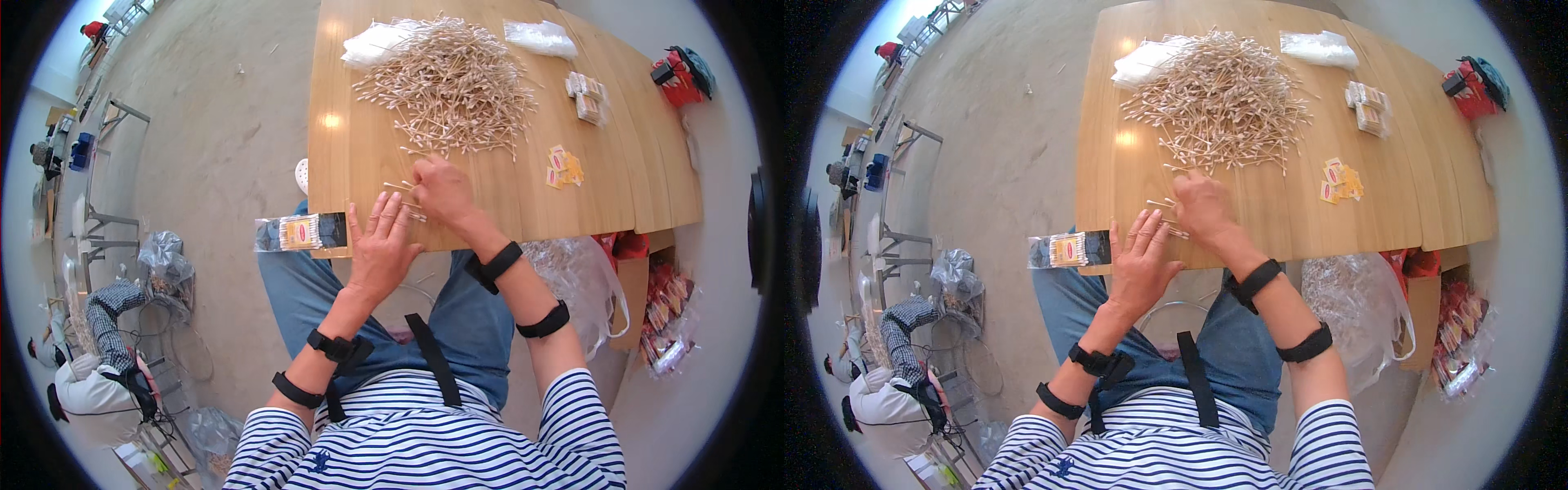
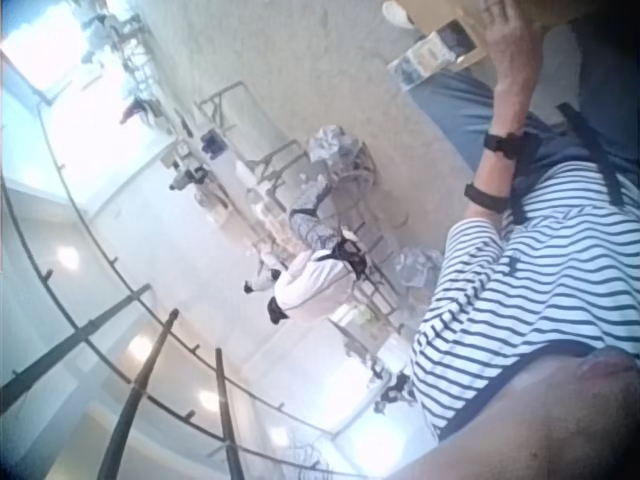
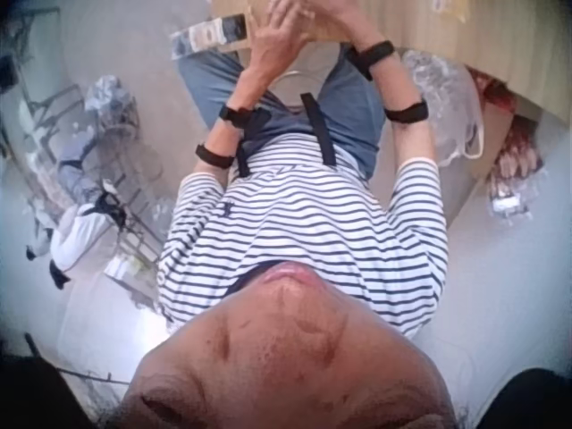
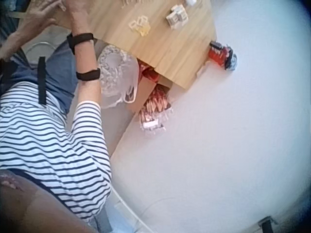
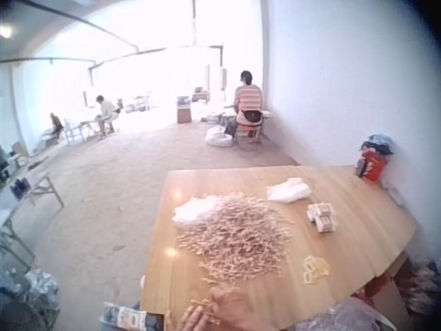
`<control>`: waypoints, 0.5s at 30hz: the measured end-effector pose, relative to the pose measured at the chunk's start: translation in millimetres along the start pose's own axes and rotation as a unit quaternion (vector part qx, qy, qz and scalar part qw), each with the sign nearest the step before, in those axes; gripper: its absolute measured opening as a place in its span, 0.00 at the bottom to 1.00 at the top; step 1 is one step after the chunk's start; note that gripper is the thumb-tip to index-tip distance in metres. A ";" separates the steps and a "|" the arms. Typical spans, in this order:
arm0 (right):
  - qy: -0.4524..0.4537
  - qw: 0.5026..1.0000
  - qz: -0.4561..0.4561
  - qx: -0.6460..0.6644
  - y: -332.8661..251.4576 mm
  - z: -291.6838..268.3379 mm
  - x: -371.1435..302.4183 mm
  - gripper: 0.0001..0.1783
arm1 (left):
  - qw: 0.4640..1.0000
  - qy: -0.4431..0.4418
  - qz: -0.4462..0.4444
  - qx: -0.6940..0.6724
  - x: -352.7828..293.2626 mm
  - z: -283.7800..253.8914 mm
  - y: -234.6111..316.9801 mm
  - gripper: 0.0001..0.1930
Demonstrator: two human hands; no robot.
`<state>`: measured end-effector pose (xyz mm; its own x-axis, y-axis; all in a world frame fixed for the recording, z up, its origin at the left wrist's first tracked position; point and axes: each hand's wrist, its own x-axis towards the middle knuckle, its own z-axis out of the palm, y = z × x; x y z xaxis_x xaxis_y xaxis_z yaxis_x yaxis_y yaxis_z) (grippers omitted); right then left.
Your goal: The recorder is counting, aligning, and packaging cotton swabs into small plastic bags.
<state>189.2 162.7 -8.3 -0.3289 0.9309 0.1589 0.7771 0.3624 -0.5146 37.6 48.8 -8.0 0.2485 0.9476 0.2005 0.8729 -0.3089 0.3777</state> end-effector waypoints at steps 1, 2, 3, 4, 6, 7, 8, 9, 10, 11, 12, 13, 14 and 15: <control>-0.002 1.000 0.000 0.000 0.5 -1.8 -0.5 0.06 | 1.000 0.000 -0.001 -0.001 -0.6 -0.5 -2.6 0.40; -0.011 1.000 0.008 -0.001 1.3 -3.8 -1.1 0.04 | 1.000 0.015 -0.004 -0.013 -1.0 -1.0 -5.3 0.39; -0.020 1.000 0.016 -0.002 3.2 -4.2 -1.9 0.04 | 0.999 0.030 -0.006 -0.026 -0.3 -1.2 -6.9 0.38; -0.020 1.000 0.017 -0.003 3.9 -3.5 -3.7 0.04 | 0.999 0.030 -0.005 -0.027 2.1 -0.3 -8.0 0.38; 0.033 0.999 -0.005 -0.001 2.7 -0.5 -10.6 0.03 | 0.993 0.065 -0.025 -0.091 9.1 1.9 -12.3 0.33; 0.032 0.999 -0.006 -0.001 2.5 -0.2 -14.4 0.03 | 0.993 0.065 -0.025 -0.091 14.2 3.3 -15.7 0.33; 0.049 0.999 0.012 -0.008 2.7 -0.6 -18.8 0.03 | 0.992 0.080 -0.027 -0.099 20.5 5.0 -19.2 0.31; 0.066 0.997 0.031 -0.016 3.9 -1.2 -22.4 0.03 | 0.989 0.095 -0.027 -0.107 26.2 6.5 -20.7 0.29; 0.066 0.997 0.031 -0.016 4.2 -0.7 -25.7 0.03 | 0.989 0.095 -0.027 -0.107 29.3 7.2 -21.4 0.29; 0.069 0.997 0.039 -0.023 4.3 0.1 -28.7 0.03 | 0.986 0.086 -0.044 -0.135 31.7 7.7 -21.9 0.29; 0.074 0.996 0.049 -0.031 6.2 0.3 -31.8 0.04 | 0.982 0.076 -0.058 -0.164 33.6 9.6 -21.1 0.28; 0.076 0.995 0.052 -0.032 7.3 2.1 -33.3 0.04 | 0.982 0.074 -0.056 -0.165 33.0 11.4 -18.7 0.28; 0.072 0.996 0.033 -0.033 7.0 5.7 -34.1 0.04 | 0.984 0.066 -0.052 -0.160 30.6 13.1 -14.9 0.28; 0.067 0.997 0.016 -0.034 3.4 7.7 -34.2 0.05 | 0.985 0.057 -0.049 -0.154 27.9 14.7 -13.0 0.27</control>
<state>199.0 131.8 -22.0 -0.2327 0.9380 0.2570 0.8217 0.3310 -0.4639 39.3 80.4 -20.7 0.1046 0.9642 0.2437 0.7167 -0.2430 0.6537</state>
